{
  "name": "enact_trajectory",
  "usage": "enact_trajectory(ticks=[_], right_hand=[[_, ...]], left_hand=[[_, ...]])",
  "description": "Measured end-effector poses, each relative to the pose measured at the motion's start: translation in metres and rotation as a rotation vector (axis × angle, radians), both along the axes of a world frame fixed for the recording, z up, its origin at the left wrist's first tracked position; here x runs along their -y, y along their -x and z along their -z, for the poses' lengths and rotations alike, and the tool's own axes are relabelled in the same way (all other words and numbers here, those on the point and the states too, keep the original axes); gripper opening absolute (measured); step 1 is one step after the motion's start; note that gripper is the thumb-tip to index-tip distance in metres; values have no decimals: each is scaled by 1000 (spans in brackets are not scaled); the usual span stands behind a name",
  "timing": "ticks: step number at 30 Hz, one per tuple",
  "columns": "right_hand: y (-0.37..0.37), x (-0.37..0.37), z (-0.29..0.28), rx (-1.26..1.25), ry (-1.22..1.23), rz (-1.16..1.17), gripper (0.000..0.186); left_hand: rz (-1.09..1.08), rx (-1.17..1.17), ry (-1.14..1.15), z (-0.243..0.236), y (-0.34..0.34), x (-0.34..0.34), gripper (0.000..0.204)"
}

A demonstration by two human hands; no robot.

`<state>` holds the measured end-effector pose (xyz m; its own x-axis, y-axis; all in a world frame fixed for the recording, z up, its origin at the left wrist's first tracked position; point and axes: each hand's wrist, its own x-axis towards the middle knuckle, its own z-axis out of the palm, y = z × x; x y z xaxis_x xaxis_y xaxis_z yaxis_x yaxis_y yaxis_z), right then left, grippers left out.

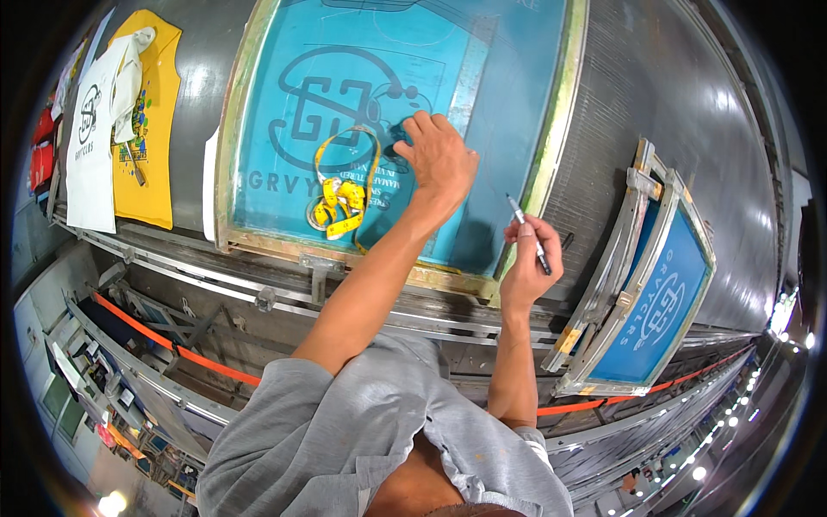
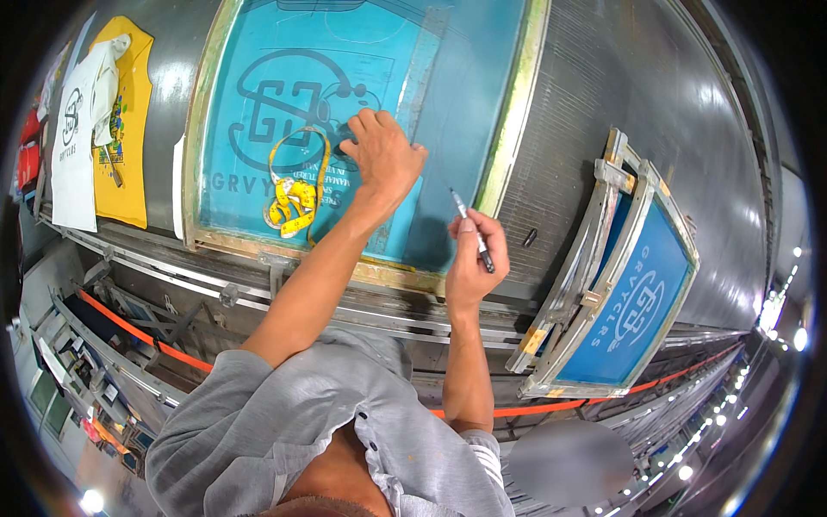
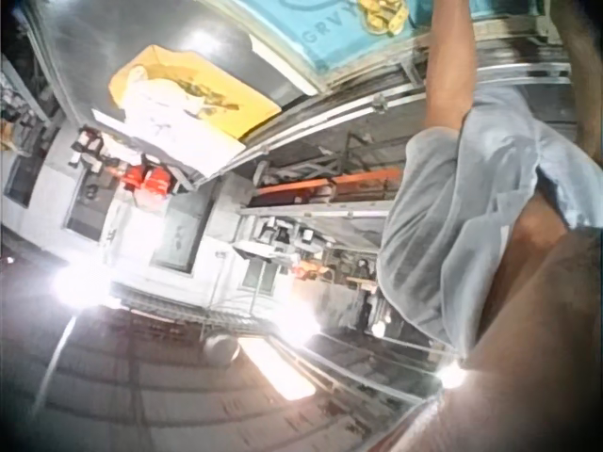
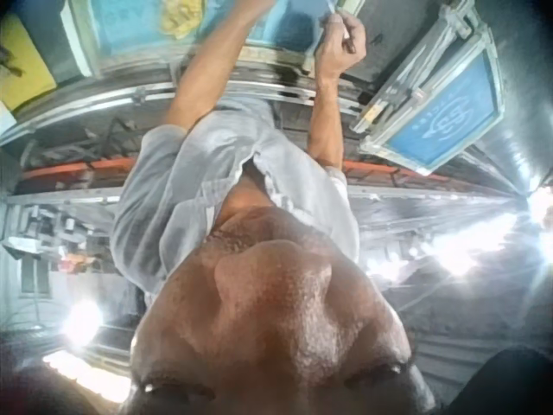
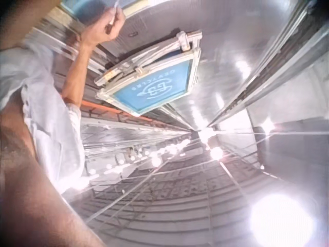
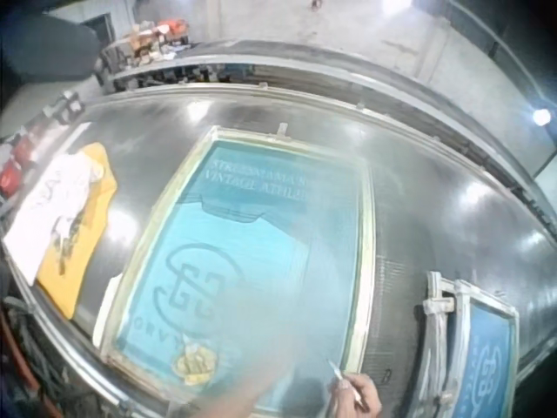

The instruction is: The person aligns a white t-shirt on a workbench, then places a screen printing frame over it. They use a ruler and a black marker to trace the design onto the screen mesh. The person then removes the frame and sets it aside.

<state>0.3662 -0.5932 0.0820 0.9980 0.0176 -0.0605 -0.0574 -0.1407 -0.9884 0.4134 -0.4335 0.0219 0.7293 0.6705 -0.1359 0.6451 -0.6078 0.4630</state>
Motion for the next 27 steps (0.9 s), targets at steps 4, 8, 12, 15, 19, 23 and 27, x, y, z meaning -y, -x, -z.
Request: enact_trajectory(ticks=[4,8,12,15,19,23,27], right_hand=[[-22,-19,-5,24,-2,42,13],[-40,-28,-5,61,30,34,14],[-42,-29,-11,29,-9,76,15],[-44,-23,-5,9,-19,58,15],[-40,-4,6,-20,-33,57,15],[-41,12,7,-56,-49,77,16],[-45,32,6,-61,-99,63,16]], left_hand=[[-22,-13,56,8,-8,-8,46],[2,-15,90,5,-10,-21,45],[41,57,164,-1,-12,-54,44],[58,-34,272,8,-19,-100,56],[41,-278,298,-28,-23,-116,76],[343,-140,-53,-10,-13,-134,71],[700,-57,-186,6,12,-142,78]])
